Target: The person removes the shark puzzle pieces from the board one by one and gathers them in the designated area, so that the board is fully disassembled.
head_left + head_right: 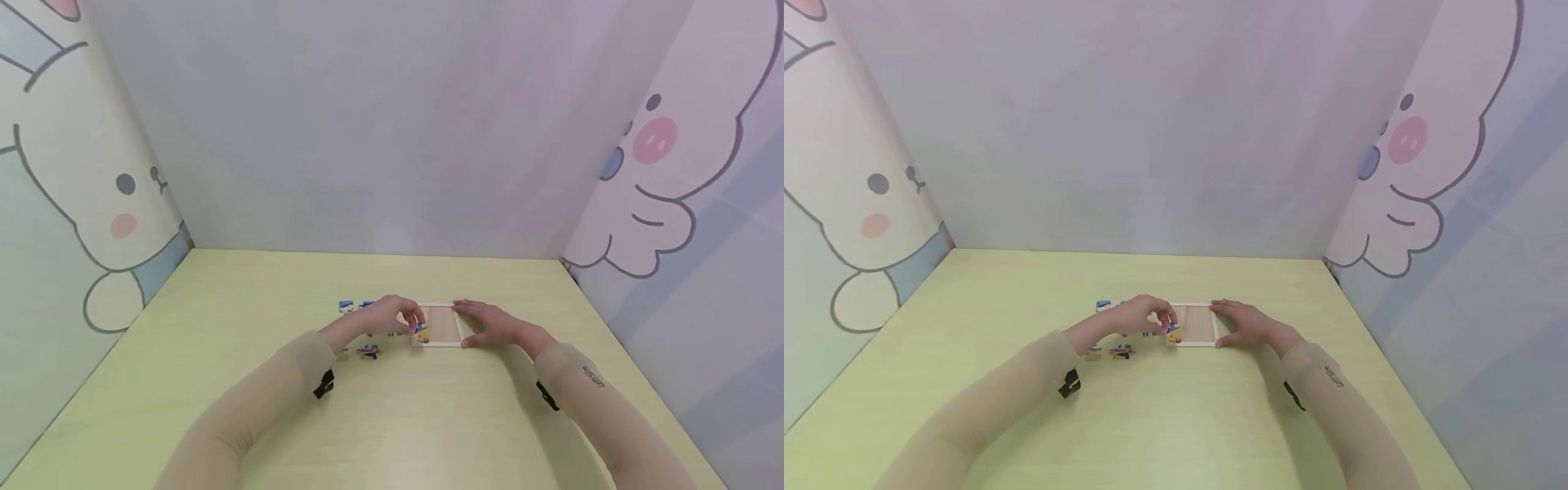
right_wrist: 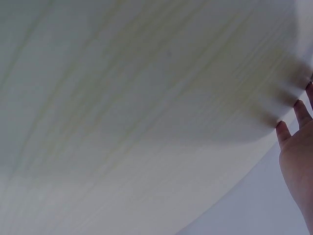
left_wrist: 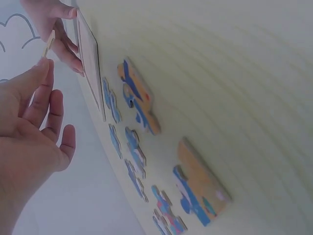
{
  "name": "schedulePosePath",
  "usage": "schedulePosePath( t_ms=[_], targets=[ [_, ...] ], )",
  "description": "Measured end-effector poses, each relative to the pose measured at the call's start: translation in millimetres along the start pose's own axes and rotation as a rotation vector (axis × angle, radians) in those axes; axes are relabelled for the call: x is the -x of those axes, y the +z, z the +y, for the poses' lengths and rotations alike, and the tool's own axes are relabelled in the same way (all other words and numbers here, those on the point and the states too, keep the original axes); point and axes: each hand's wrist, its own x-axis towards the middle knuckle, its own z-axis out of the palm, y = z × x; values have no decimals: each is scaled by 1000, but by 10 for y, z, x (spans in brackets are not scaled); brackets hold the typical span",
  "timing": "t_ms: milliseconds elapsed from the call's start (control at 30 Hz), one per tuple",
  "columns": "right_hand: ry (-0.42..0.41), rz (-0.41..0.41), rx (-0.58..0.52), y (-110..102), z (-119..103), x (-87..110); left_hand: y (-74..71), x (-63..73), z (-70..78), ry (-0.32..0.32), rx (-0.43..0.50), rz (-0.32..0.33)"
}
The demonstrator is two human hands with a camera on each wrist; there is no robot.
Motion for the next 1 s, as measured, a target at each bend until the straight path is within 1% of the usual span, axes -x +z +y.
schedulePosePath(
  t_ms=[167,233,333,467,567,667,833,1000],
  targets=[
    [-8,10,-10,3,-1,8,-8,137,-53,7,29,-5],
    [-19,17,-3,6,7,10,-11,194,-71,1,46,-9],
    [-39,24,4,4,15,12,-2,268,-107,-6,49,-16],
    [-47,26,4,11,23,10,28,337,-166,-30,57,-31],
    [-33,14,5,13,25,9,53,366,-201,-49,73,-40],
    [-27,10,10,17,27,7,78,379,-228,-60,49,-42],
    [-34,16,6,34,42,-6,104,377,-254,-70,-34,-30],
    [-31,14,5,37,64,-13,80,380,-242,-76,-75,-7]
  ],
)
